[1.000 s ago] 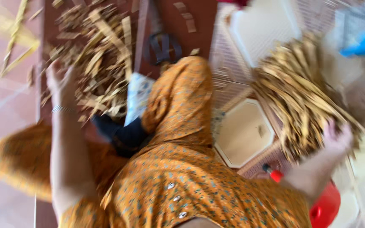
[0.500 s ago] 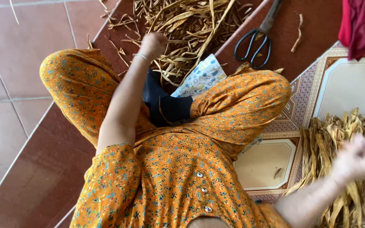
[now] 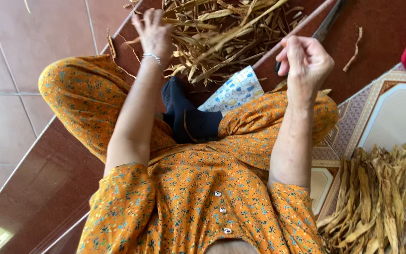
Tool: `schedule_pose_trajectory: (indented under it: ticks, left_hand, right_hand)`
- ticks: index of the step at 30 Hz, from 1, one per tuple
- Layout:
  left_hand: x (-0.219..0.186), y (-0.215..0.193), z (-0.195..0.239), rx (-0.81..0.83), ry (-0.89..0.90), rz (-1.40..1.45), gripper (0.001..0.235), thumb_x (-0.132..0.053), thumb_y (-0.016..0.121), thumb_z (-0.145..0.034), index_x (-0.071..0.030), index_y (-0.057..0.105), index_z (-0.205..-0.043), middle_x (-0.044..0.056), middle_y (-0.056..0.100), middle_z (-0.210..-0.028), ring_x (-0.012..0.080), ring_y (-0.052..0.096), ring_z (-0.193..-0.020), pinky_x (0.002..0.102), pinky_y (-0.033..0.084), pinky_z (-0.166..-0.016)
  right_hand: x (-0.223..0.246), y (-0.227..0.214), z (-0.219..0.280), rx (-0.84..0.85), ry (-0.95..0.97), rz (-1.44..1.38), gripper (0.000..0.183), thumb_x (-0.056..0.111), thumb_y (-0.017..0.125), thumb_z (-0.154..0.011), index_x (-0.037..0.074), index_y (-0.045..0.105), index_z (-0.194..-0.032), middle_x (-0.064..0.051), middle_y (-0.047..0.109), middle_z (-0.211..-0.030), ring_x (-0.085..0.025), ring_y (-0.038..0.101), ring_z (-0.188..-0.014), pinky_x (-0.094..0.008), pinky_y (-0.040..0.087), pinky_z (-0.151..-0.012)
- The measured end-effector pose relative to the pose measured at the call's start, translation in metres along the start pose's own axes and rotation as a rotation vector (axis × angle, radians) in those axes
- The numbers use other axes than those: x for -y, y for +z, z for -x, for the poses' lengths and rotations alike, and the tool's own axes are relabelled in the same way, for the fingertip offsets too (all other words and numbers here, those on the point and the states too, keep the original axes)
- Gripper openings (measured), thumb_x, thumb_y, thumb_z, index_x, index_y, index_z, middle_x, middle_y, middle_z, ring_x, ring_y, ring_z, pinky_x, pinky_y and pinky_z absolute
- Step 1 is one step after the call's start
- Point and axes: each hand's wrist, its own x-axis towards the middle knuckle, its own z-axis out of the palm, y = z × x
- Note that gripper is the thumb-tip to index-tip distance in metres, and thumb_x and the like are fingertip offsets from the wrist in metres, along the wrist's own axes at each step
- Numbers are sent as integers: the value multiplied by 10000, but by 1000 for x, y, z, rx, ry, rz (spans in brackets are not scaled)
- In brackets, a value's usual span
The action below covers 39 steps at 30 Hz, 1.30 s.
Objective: The person sits on the floor and uses shears to trim dried plant stems into smaller pieces. They repeatedly pick up bundles of stems, cut them, and place the trimmed pieces into a pile on the floor.
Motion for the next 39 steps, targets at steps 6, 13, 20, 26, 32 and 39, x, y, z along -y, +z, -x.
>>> schedule_pose_trajectory:
  ticks: [6, 13, 20, 26, 32, 39]
  left_hand:
    - [47, -24, 14, 101, -74, -45, 480, -150, 854, -671, -173, 684, -1119, 212, 327, -1590, 446, 254, -1468, 818, -54, -1077]
    - [-55, 20, -13, -169, 186, 218, 294, -68, 753, -877, -184, 698, -1142, 100, 606, -1317, 284, 508, -1315, 652, 201, -1211]
    - [-149, 26, -45, -84, 42, 312, 681, -385, 797, -747, -43, 601, -1303, 171, 608, -1263, 348, 485, -1247, 645, 241, -1105]
    - [-156, 4, -57, 174, -52, 411, 170, -208, 597, -1023, -149, 678, -1160, 89, 687, -1012, 259, 640, -969, 446, 494, -885]
    - [-150, -42, 11, -255, 410, 954, 187, -108, 603, -1059, -52, 667, -1225, 109, 742, -945, 207, 713, -739, 307, 574, -620]
    - [-139, -98, 89, -62, 496, 1114, 501, -119, 611, -997, -92, 494, -1483, 134, 742, -877, 282, 736, -720, 399, 582, -638]
  right_hand:
    - [-61, 3, -38, -82, 143, -83, 173, 153, 704, -1085, -10, 738, -1036, -92, 737, -810, -95, 598, -558, -221, 459, -476]
    - [-80, -8, -53, -93, 198, -134, 184, 189, 698, -1088, 8, 734, -1078, -81, 726, -796, -89, 601, -557, -218, 454, -487]
    - [-81, -6, -58, -155, 275, -129, 182, 193, 705, -1058, 14, 738, -1064, -67, 717, -772, -75, 594, -541, -203, 460, -470]
    - [-93, -4, -57, -96, 384, 29, 311, 292, 675, -1024, -7, 734, -1085, -88, 730, -788, -87, 626, -537, -224, 498, -440]
    - [-89, 24, -57, 96, 626, -115, 803, 659, 522, -948, -38, 520, -1346, -188, 777, -1002, -208, 799, -787, -304, 683, -602]
    - [-56, 29, -55, 151, 368, -598, 682, 502, 504, -1047, 13, 333, -1490, -231, 709, -1192, -297, 757, -976, -464, 659, -839]
